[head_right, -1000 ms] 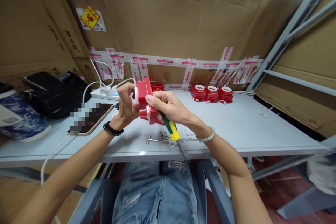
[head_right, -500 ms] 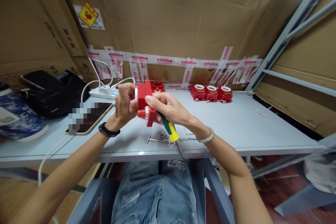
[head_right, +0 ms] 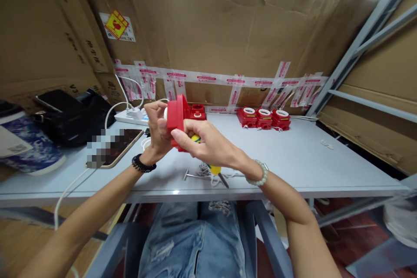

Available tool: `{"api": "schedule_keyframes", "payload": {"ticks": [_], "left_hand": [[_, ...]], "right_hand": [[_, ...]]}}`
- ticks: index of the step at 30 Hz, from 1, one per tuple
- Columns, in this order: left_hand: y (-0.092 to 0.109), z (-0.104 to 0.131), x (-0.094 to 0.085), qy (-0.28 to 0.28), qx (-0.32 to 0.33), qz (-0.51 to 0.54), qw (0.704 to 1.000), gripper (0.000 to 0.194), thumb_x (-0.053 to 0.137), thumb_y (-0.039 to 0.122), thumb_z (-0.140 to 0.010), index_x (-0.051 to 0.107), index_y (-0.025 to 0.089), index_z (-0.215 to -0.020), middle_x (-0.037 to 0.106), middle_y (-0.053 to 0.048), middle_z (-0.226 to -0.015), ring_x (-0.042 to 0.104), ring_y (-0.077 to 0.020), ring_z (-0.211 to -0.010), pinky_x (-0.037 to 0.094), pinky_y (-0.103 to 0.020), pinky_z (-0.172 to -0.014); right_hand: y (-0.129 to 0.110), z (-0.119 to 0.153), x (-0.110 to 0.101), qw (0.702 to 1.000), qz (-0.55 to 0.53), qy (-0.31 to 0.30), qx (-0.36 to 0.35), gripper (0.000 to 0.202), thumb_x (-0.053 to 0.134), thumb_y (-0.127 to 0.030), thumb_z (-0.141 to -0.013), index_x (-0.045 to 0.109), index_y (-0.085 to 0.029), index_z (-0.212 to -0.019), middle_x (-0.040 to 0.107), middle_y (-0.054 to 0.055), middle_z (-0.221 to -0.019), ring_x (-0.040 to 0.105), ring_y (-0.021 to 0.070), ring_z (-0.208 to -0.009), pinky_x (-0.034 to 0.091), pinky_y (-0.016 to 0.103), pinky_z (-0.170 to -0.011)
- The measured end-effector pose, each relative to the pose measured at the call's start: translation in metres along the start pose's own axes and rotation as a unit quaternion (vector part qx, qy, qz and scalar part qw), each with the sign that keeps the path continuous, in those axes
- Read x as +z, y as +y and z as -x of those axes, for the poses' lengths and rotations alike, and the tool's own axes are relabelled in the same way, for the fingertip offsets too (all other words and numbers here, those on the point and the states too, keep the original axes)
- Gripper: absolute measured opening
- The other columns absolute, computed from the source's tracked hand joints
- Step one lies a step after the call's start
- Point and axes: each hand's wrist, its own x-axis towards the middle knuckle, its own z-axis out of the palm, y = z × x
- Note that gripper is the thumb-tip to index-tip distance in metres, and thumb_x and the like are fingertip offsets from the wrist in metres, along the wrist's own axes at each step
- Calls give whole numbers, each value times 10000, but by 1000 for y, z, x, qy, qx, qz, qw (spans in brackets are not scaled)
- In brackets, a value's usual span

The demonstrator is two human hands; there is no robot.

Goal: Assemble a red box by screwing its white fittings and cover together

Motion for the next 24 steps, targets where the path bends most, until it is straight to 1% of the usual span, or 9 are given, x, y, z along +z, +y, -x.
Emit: {"api": "schedule_keyframes", "payload": {"ticks": [4, 8, 10, 12, 15, 17, 19, 21, 24], "left_hand": [[4, -1, 0, 43, -96, 35, 994, 481, 271, 685, -903, 413, 226, -931, 454, 12, -825, 487, -120, -672, 434, -286, -636], [5, -7, -2, 25, -259, 121, 958, 424, 383, 635, -898, 461, 221, -858, 485, 14, -740, 487, -123, -645, 447, -256, -592], [4, -13, -6, -26, -367, 185, 911, 395, 477, 592, -868, 493, 206, -789, 490, 23, -658, 489, -114, -588, 443, -232, -533], [2, -19, -11, -106, -475, 249, 837, 387, 542, 545, -838, 505, 185, -699, 468, 35, -574, 468, -93, -500, 422, -208, -471], [-2, -23, -16, -201, -543, 292, 761, 443, 549, 566, -829, 493, 169, -639, 436, 47, -512, 416, -65, -405, 361, -184, -399], [-6, -20, -15, -204, -510, 286, 785, 518, 438, 668, -849, 519, 175, -709, 493, 25, -552, 479, -87, -439, 373, -193, -400], [-10, -15, -12, -174, -429, 265, 846, 559, 336, 711, -866, 552, 196, -899, 620, -25, -763, 616, -137, -644, 474, -222, -504], [-12, -11, -10, -157, -321, 243, 902, 493, 424, 664, -868, 506, 247, -1118, 625, -54, -1102, 635, -180, -964, 547, -282, -713], [-10, -9, -11, -191, -202, 226, 934, 553, 649, 502, -812, 423, 274, -1263, 495, -78, -1363, 530, -215, -1207, 506, -357, -943]], "right_hand": [[-1, -5, 1, 976, 209, -11, -52, 256, 446, -325, -929, 454, -173, -723, 478, -36, -607, 360, 60, -519, 282, 227, -527], [5, -8, -2, 892, 446, -29, -65, 249, 437, -336, -943, 505, -169, -771, 550, -7, -626, 332, 82, -505, 181, 266, -514], [10, -8, -5, 843, 534, -32, -57, 230, 424, -313, -954, 540, -172, -813, 614, 17, -669, 379, 97, -515, 147, 283, -517], [18, -8, -10, 804, 592, -35, -46, 204, 409, -251, -959, 565, -183, -847, 652, 25, -697, 423, 107, -526, 131, 295, -523], [32, -5, -17, 790, 611, -39, -30, 229, 388, -251, -968, 586, -196, -868, 664, 26, -706, 450, 111, -536, 135, 296, -526], [42, -2, -22, 810, 586, -28, -20, 280, 371, -323, -977, 595, -198, -864, 657, 27, -702, 452, 112, -547, 153, 287, -527], [50, 0, -27, 836, 548, -9, -12, 334, 356, -388, -977, 599, -195, -853, 641, 25, -686, 438, 111, -547, 176, 275, -531], [55, 2, -32, 860, 510, 16, -7, 354, 356, -424, -970, 598, -190, -860, 621, 17, -673, 417, 106, -539, 192, 266, -536], [57, 3, -38, 888, 459, 43, 4, 341, 385, -444, -953, 590, -185, -870, 583, -2, -650, 400, 99, -534, 205, 258, -542]]}}
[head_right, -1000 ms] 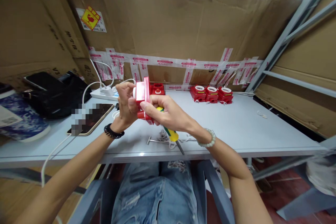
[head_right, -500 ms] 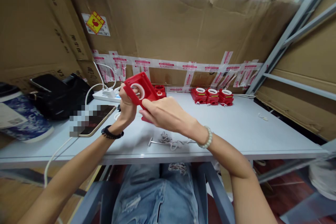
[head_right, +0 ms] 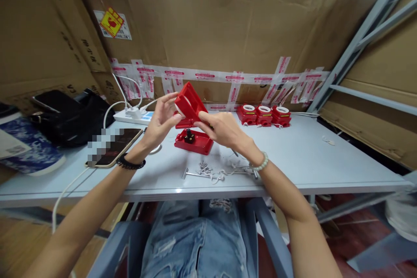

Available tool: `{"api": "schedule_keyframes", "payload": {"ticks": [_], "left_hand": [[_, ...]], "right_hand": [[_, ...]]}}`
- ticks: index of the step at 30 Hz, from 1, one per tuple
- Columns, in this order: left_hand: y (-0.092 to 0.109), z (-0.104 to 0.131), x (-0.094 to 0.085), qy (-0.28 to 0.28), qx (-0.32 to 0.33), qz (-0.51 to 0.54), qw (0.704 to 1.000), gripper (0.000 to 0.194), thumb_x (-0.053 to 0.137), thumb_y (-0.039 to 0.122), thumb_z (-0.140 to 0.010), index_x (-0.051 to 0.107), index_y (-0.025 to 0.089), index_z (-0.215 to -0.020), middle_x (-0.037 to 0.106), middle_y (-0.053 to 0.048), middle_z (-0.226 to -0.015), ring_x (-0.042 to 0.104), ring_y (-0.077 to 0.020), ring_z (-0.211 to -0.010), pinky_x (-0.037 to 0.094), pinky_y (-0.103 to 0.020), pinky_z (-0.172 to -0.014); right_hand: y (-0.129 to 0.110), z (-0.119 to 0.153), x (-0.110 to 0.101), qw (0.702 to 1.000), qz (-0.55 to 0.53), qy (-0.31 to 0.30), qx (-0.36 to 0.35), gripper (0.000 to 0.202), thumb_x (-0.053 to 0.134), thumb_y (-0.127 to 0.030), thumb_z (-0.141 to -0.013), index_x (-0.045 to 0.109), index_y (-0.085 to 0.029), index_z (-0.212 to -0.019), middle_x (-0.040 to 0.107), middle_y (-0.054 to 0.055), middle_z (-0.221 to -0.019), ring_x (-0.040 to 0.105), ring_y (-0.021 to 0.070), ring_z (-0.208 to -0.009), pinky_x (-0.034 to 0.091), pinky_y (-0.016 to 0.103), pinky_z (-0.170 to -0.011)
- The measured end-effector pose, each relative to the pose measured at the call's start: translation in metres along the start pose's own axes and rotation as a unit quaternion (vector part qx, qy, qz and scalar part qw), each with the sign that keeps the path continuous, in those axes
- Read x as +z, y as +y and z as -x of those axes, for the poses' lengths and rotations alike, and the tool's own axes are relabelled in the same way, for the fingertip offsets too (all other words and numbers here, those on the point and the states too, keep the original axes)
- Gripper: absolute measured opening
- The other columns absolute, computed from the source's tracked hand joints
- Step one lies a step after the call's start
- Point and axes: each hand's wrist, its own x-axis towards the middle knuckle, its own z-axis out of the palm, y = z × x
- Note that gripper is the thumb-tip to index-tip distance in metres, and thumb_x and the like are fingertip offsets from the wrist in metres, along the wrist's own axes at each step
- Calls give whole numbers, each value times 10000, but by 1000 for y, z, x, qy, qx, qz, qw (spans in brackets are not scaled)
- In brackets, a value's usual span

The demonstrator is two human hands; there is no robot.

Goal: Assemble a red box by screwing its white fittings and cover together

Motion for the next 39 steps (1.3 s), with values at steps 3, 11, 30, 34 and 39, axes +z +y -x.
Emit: {"api": "schedule_keyframes", "payload": {"ticks": [3, 11, 30, 34, 39], "left_hand": [[3, 1, 1, -17, 17, -12, 1000, 546, 676, 415, -814, 427, 247, -1270, 524, -106, -1340, 562, -215, -1179, 510, -363, -948], [-14, 1, -1, 57, -128, 24, 990, 405, 434, 559, -900, 459, 207, -1098, 659, -20, -814, 671, -149, -743, 546, -286, -683], [-12, 2, -9, 33, -78, -20, 996, 415, 554, 469, -851, 385, 237, -1151, 612, -9, -850, 649, -140, -741, 550, -300, -709], [-13, 5, -9, 53, -127, -60, 989, 389, 385, 551, -916, 406, 232, -1139, 623, -24, -849, 657, -163, -737, 548, -316, -664], [-10, 6, -8, -11, 47, -116, 992, 618, 732, 435, -734, 371, 277, -1211, 462, -95, -1317, 558, -225, -1152, 537, -354, -874]], "right_hand": [[1, 0, -2, 999, -41, -4, 12, 318, 404, -428, -947, 574, -184, -836, 558, -10, -649, 398, 94, -543, 219, 254, -555], [-2, 0, 6, 1000, 0, -22, -14, 360, 362, -452, -960, 568, -184, -835, 581, 14, -662, 376, 114, -548, 195, 267, -544], [-2, 0, 7, 998, -66, -19, 0, 348, 382, -453, -945, 551, -182, -806, 540, -9, -636, 369, 98, -543, 213, 255, -558], [-4, 0, 10, 998, -46, -35, -5, 361, 364, -451, -955, 588, -182, -868, 579, 5, -661, 373, 106, -540, 199, 264, -552], [-2, 0, 9, 998, -54, -19, -2, 334, 394, -437, -947, 541, -183, -789, 530, -17, -627, 344, 96, -536, 203, 255, -555]]}}
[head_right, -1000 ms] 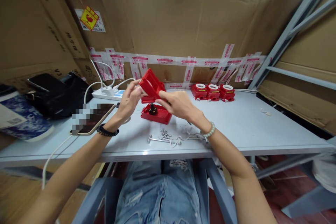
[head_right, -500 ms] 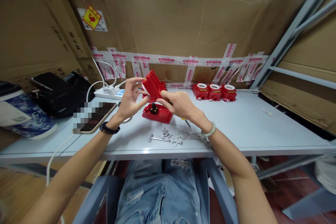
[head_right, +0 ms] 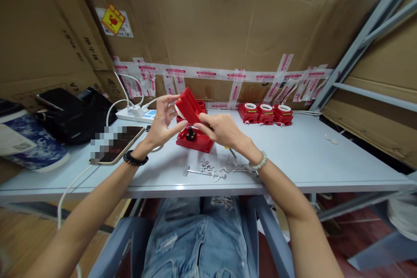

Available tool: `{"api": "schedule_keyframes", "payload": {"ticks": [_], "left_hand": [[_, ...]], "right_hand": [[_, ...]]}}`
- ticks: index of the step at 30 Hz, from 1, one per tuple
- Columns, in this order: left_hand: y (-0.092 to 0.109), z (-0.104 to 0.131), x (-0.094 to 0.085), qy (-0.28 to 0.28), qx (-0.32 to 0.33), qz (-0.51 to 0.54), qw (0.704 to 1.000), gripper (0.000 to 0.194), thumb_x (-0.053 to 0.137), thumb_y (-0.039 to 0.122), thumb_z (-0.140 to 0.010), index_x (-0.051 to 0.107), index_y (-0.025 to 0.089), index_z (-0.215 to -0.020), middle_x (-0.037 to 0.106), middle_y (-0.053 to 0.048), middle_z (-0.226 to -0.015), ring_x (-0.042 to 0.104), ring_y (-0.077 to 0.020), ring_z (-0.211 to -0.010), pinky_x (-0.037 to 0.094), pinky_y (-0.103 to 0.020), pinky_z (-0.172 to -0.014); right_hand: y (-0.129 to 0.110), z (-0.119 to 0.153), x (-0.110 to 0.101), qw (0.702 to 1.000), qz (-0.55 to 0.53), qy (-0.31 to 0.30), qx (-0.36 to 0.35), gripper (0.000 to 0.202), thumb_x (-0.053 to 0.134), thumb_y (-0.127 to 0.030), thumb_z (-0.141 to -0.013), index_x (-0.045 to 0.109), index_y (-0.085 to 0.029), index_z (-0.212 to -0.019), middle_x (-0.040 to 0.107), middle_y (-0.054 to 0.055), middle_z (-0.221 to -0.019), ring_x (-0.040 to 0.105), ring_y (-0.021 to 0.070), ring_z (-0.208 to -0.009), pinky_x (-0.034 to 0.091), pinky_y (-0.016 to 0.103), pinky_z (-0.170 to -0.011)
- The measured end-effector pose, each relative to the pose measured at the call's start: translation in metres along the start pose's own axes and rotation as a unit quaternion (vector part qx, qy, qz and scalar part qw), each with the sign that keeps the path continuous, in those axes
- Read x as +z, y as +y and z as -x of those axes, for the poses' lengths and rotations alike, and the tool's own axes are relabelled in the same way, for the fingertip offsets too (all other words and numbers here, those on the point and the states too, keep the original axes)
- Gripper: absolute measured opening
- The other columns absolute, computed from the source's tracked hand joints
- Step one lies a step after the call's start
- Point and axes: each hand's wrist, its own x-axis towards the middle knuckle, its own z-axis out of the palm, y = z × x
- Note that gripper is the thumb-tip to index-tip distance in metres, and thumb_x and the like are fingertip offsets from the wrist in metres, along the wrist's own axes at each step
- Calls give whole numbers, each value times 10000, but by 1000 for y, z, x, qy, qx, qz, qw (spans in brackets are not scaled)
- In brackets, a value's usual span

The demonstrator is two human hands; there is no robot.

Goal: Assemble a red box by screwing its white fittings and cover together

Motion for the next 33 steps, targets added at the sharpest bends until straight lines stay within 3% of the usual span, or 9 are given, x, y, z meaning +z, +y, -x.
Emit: {"api": "schedule_keyframes", "payload": {"ticks": [3, 8, 14, 18, 20, 22, 24, 27, 33], "left_hand": [[0, -1, -1, -15, 8, 17, 1000, 600, 762, 381, -722, 397, 279, -1188, 471, -81, -1288, 600, -192, -1075, 547, -320, -849], [1, -3, -3, 7, -49, 55, 997, 576, 777, 414, -703, 445, 244, -1141, 573, -54, -1103, 646, -147, -905, 546, -289, -808], [-3, -4, 3, 57, -187, 173, 965, 395, 575, 566, -825, 448, 215, -956, 594, 34, -714, 591, -85, -590, 495, -205, -584], [-8, -6, 5, 8, -317, 227, 921, 474, 444, 657, -825, 487, 185, -856, 582, 10, -589, 536, -100, -473, 439, -211, -484], [-9, -5, 4, 1, -340, 208, 917, 500, 388, 663, -841, 501, 177, -869, 592, -11, -612, 572, -121, -511, 456, -225, -502], [-7, -2, 4, 29, -282, 150, 947, 461, 431, 634, -847, 482, 183, -929, 614, -25, -739, 620, -133, -623, 497, -240, -576], [-4, 0, 4, 56, -172, 73, 981, 431, 577, 556, -810, 444, 203, -1018, 601, -44, -952, 640, -142, -807, 528, -264, -705], [-2, 3, 4, 42, -44, -11, 998, 572, 753, 418, -703, 404, 235, -1118, 507, -67, -1168, 587, -172, -1035, 522, -297, -846], [-4, -3, -3, 33, -38, 41, 998, 580, 810, 399, -655, 423, 235, -1054, 567, -32, -1041, 625, -151, -939, 528, -275, -805]], "right_hand": [[3, 0, -1, 1000, 0, 4, 2, 336, 407, -434, -943, 483, -189, -726, 482, -29, -600, 317, 93, -531, 202, 251, -552], [5, -1, 0, 999, -34, 13, 7, 323, 427, -435, -936, 461, -195, -723, 474, -36, -600, 331, 89, -534, 228, 238, -560], [3, -1, 2, 1000, -20, 11, -1, 350, 420, -457, -933, 460, -200, -699, 434, -37, -572, 288, 96, -527, 217, 246, -546], [4, -1, 5, 1000, -7, -1, -8, 354, 406, -456, -939, 482, -196, -711, 443, -31, -585, 284, 99, -536, 206, 254, -549], [5, -1, 6, 1000, -6, -6, -9, 353, 400, -455, -942, 484, -195, -718, 445, -31, -588, 288, 98, -537, 206, 254, -551], [5, -1, 7, 1000, -5, -5, -7, 348, 401, -447, -943, 477, -194, -716, 435, -34, -583, 283, 97, -534, 204, 253, -552], [5, -1, 6, 1000, -8, 1, -2, 342, 407, -443, -941, 471, -194, -715, 428, -37, -582, 286, 96, -532, 202, 251, -550], [5, 0, 4, 1000, -15, 3, 5, 326, 421, -436, -936, 474, -195, -723, 442, -36, -586, 310, 96, -533, 206, 246, -550], [7, 0, 2, 999, -31, 12, 10, 314, 429, -433, -937, 513, -190, -757, 510, -25, -611, 363, 94, -538, 228, 241, -559]]}}
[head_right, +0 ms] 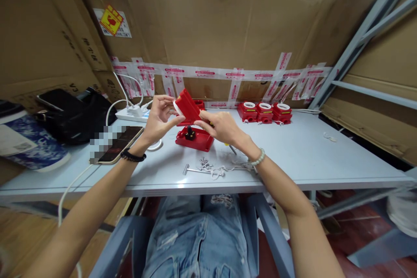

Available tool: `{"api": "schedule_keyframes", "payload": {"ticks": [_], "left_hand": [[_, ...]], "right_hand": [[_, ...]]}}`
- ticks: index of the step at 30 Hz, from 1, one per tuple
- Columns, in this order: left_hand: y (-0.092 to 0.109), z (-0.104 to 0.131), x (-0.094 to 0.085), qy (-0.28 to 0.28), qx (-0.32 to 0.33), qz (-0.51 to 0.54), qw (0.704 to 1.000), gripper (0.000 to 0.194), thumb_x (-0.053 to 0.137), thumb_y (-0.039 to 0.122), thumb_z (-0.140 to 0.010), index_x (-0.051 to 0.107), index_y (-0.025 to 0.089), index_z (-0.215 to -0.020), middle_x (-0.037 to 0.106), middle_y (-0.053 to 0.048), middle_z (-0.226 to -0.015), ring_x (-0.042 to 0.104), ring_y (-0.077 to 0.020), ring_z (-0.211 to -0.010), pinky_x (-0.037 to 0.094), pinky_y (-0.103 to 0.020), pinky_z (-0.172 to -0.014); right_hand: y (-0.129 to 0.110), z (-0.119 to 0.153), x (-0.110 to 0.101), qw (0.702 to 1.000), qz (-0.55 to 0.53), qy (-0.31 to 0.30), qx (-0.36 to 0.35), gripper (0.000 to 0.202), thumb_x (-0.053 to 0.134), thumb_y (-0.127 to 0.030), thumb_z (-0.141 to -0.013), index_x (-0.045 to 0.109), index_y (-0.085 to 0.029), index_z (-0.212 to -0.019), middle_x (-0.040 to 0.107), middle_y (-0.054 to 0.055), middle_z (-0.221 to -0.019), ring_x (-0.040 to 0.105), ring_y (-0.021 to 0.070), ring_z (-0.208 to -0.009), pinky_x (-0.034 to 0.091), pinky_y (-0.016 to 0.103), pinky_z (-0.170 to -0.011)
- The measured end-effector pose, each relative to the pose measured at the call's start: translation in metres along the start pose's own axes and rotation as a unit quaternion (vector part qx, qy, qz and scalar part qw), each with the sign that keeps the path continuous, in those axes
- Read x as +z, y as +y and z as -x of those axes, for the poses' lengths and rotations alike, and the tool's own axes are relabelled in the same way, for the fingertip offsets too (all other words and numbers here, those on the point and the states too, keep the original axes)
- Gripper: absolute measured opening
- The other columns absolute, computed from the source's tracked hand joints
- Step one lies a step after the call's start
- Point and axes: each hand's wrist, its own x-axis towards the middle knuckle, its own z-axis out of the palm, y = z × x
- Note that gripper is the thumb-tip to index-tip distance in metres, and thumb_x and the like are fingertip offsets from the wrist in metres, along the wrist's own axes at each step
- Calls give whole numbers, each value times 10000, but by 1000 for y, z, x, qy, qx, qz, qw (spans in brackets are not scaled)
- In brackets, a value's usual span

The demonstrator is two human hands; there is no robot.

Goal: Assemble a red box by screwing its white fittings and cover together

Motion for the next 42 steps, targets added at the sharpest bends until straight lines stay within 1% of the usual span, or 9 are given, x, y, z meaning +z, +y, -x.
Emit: {"api": "schedule_keyframes", "payload": {"ticks": [5, 11, 19, 24, 26, 28, 31, 34, 42], "left_hand": [[1, -3, 3, 31, -143, 115, 983, 399, 691, 489, -742, 495, 198, -932, 631, -8, -869, 644, -123, -793, 522, -254, -757], [11, -7, 8, 1, -358, 261, 896, 326, 444, 463, -850, 552, 157, -827, 643, -26, -644, 613, -124, -580, 497, -223, -595], [20, -10, -1, -87, -510, 301, 801, 470, 328, 494, -897, 374, 187, -543, 363, 20, -428, 289, -61, -341, 219, -162, -328], [9, -11, -28, -48, -347, -22, 936, 406, 356, 538, -850, 479, 187, -690, 477, 2, -545, 415, -114, -462, 342, -215, -439], [2, -10, -48, -31, -275, -266, 923, 347, 498, 524, -778, 552, 192, -862, 548, 4, -644, 500, -154, -593, 413, -256, -567], [-6, -7, -68, -105, -256, -415, 867, 379, 528, 521, -743, 608, 203, -933, 619, -29, -769, 557, -206, -744, 443, -308, -699], [-14, -2, -92, -259, -293, -448, 804, 373, 549, 486, -703, 678, 227, -938, 655, -47, -842, 591, -237, -825, 455, -325, -769], [-16, 2, -100, -275, -292, -460, 792, 368, 632, 474, -647, 717, 240, -918, 639, -61, -839, 590, -266, -862, 477, -371, -805], [6, -6, -44, -61, 14, -220, 973, 612, 579, 513, -838, 374, 302, -1374, 509, -84, -1279, 541, -226, -1139, 513, -357, -879]], "right_hand": [[2, 0, 2, 999, 27, 10, -15, 359, 399, -471, -945, 539, -191, -770, 514, -20, -600, 364, 99, -537, 219, 243, -550], [5, 0, 10, 995, 90, 6, -42, 434, 325, -505, -965, 583, -188, -820, 593, 9, -660, 392, 107, -544, 195, 256, -533], [4, 0, 13, 979, 179, 18, -95, 466, 276, -450, -992, 613, -185, -810, 619, 24, -653, 416, 107, -541, 183, 271, -529], [12, 1, 10, 979, 161, 92, -89, 441, 333, -464, -980, 623, -173, -819, 636, 16, -676, 470, 98, -568, 227, 259, -537], [14, 1, 8, 978, 144, 120, -97, 400, 373, -438, -974, 627, -168, -826, 636, 11, -678, 482, 95, -572, 246, 251, -540], [13, 1, 6, 975, 128, 151, -103, 367, 410, -410, -965, 628, -159, -810, 626, 7, -659, 472, 90, -559, 269, 242, -544], [10, 1, 1, 971, 103, 192, -97, 355, 442, -398, -951, 620, -153, -766, 581, -4, -599, 418, 83, -517, 290, 233, -541], [7, 1, -2, 972, 81, 202, -87, 340, 447, -395, -945, 620, -154, -777, 545, -15, -567, 378, 81, -490, 285, 233, -528], [7, -1, 2, 982, 120, 133, -66, 375, 348, -410, -972, 587, -150, -844, 554, -3, -583, 404, 100, -499, 236, 241, -512]]}}
